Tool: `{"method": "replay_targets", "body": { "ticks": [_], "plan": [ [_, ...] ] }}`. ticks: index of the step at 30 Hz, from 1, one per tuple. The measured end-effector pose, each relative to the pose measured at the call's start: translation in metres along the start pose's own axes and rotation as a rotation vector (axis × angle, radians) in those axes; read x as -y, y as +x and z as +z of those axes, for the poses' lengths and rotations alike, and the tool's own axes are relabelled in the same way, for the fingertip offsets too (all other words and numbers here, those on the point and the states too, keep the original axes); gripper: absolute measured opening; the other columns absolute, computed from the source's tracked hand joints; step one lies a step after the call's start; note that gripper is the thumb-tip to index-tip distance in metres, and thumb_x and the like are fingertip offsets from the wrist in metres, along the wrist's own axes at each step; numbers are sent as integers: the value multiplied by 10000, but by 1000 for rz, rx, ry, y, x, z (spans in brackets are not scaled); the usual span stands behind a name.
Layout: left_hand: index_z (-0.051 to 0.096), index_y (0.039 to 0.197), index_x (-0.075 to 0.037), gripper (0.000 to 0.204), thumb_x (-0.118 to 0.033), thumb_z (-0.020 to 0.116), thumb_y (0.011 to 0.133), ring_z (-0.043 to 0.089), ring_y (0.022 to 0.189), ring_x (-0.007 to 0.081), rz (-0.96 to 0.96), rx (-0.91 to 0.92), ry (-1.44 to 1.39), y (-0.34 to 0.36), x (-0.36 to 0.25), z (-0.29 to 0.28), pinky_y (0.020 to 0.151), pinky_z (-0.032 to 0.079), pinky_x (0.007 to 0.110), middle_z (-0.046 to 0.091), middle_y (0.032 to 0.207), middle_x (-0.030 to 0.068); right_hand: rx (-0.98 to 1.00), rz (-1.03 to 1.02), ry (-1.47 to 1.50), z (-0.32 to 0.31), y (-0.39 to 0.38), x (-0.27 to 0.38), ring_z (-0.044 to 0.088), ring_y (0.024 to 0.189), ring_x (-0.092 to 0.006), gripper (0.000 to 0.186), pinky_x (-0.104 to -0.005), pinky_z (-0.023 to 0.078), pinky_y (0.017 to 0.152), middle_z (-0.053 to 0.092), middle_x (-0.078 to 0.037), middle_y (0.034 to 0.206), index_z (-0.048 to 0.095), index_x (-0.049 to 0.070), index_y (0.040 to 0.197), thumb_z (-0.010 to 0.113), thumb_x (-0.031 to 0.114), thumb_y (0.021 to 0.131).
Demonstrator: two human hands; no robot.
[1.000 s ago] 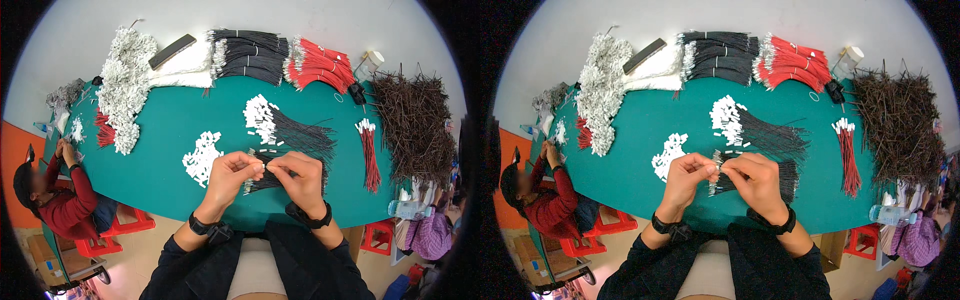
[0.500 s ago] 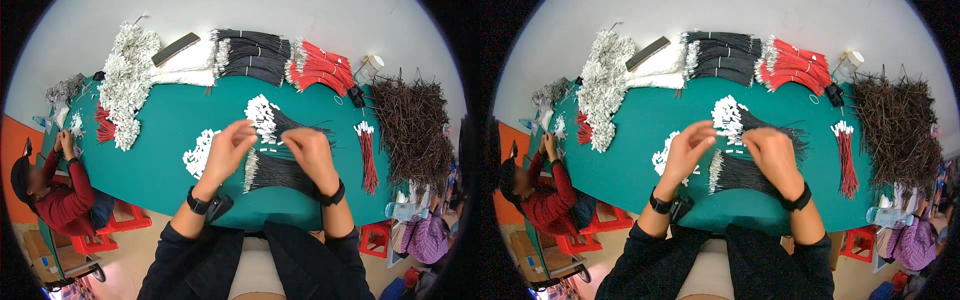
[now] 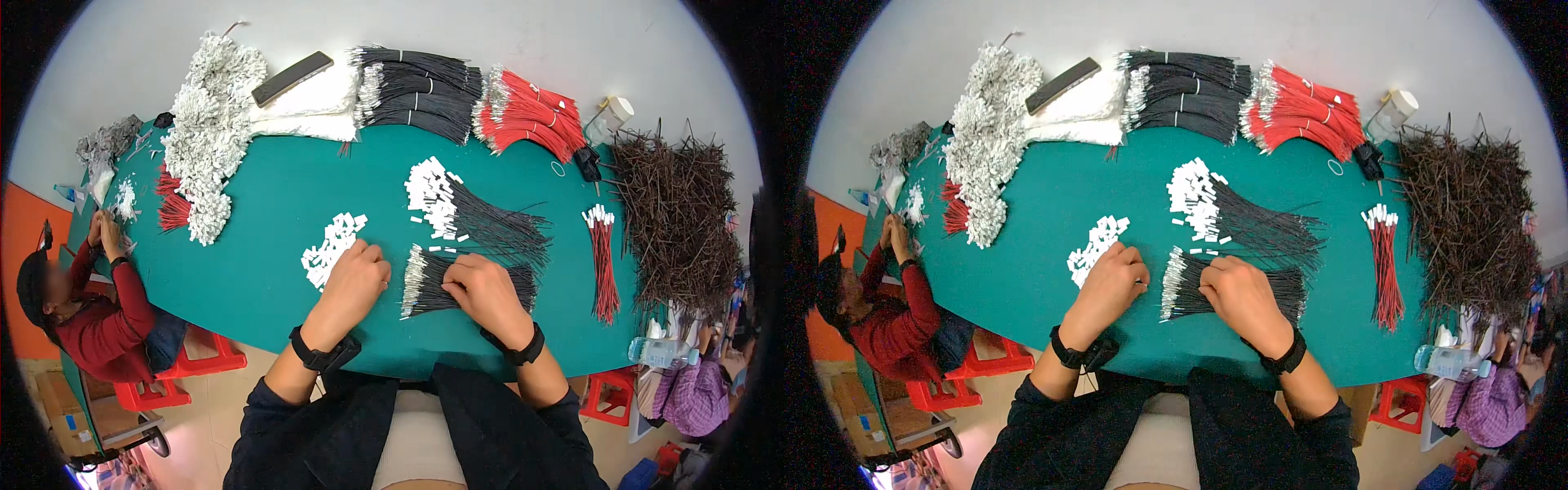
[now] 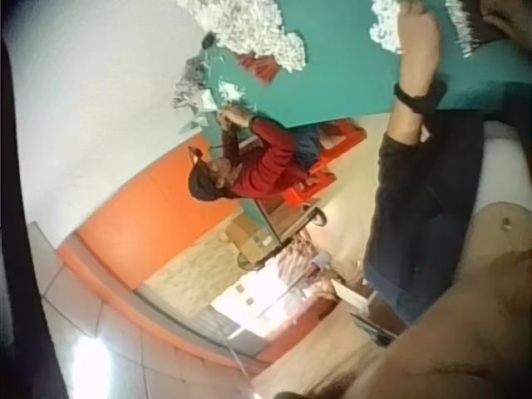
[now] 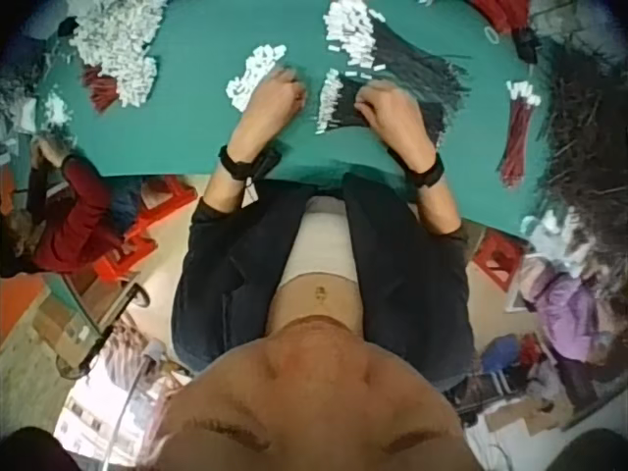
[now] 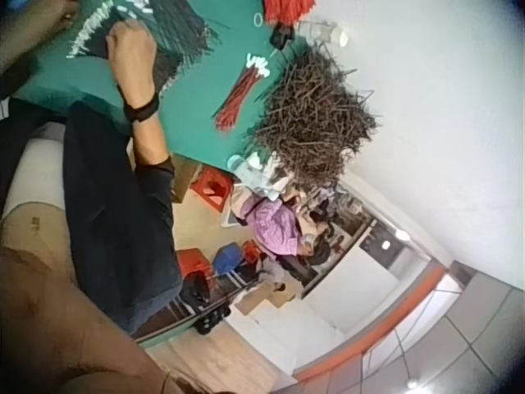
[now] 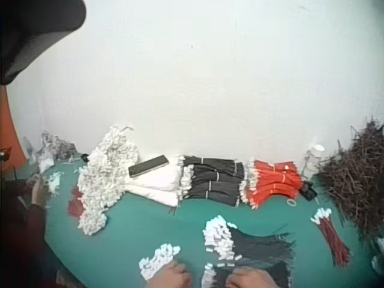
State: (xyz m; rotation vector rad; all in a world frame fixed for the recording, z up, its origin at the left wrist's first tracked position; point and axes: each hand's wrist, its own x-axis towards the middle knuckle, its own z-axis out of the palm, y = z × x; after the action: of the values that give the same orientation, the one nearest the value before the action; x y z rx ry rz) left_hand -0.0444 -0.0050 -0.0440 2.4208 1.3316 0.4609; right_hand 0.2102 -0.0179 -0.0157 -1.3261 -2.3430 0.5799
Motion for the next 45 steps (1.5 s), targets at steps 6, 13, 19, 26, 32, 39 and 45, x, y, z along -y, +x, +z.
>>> {"method": "replay_targets", "body": {
  "ticks": [6,13,19,26,32,39,45],
  "plan": [
    [723,916,-31,150,-25,793,784,661,834,228,-166,-90,-343,4,-7,-15,773,541,332,700,874,82,-45,46,5,3,-2,2,640,854,-322,74,-448,521,738,621,-108,818,665,26,823,725,69,833],
    [739,1117,24,205,-4,739,913,733,842,162,-325,-243,-1324,13,-23,-20,746,589,272,766,972,134,-108,43,83,1,-5,1,649,828,-321,67,-439,518,720,648,-123,847,638,13,894,694,23,859],
    [709,1142,44,198,1,676,952,748,885,205,-341,-201,-1537,18,-32,-19,785,626,321,760,1012,175,-168,246,578,-21,-12,20,601,605,-151,44,-305,459,556,662,-91,753,616,-16,958,655,-16,939],
    [687,1086,35,131,-13,663,967,741,906,204,-335,-160,-1644,22,-46,-17,846,620,327,750,1015,157,-453,143,495,-34,-10,38,539,574,-76,99,-254,392,507,628,-43,691,744,-3,971,748,-22,874],
    [684,1058,14,100,-32,667,970,719,865,162,-347,-194,-1589,19,-43,-10,814,598,296,733,932,102,-521,93,364,-32,-6,43,491,555,-69,117,-240,328,494,630,-33,678,772,-2,914,783,-47,807],
    [677,1034,12,81,-34,673,967,715,786,143,-373,-218,-1655,19,-46,-12,723,595,265,738,887,101,-539,39,274,-34,-6,45,601,590,-196,128,-306,429,514,647,-77,693,756,27,892,803,-27,786],
    [676,1015,17,72,-36,674,967,717,782,145,-380,-236,-1606,19,-49,-13,713,601,270,739,886,105,-533,25,270,-34,-5,45,609,596,-215,118,-318,439,521,646,-83,696,751,27,884,802,-18,787]
  ]
}}
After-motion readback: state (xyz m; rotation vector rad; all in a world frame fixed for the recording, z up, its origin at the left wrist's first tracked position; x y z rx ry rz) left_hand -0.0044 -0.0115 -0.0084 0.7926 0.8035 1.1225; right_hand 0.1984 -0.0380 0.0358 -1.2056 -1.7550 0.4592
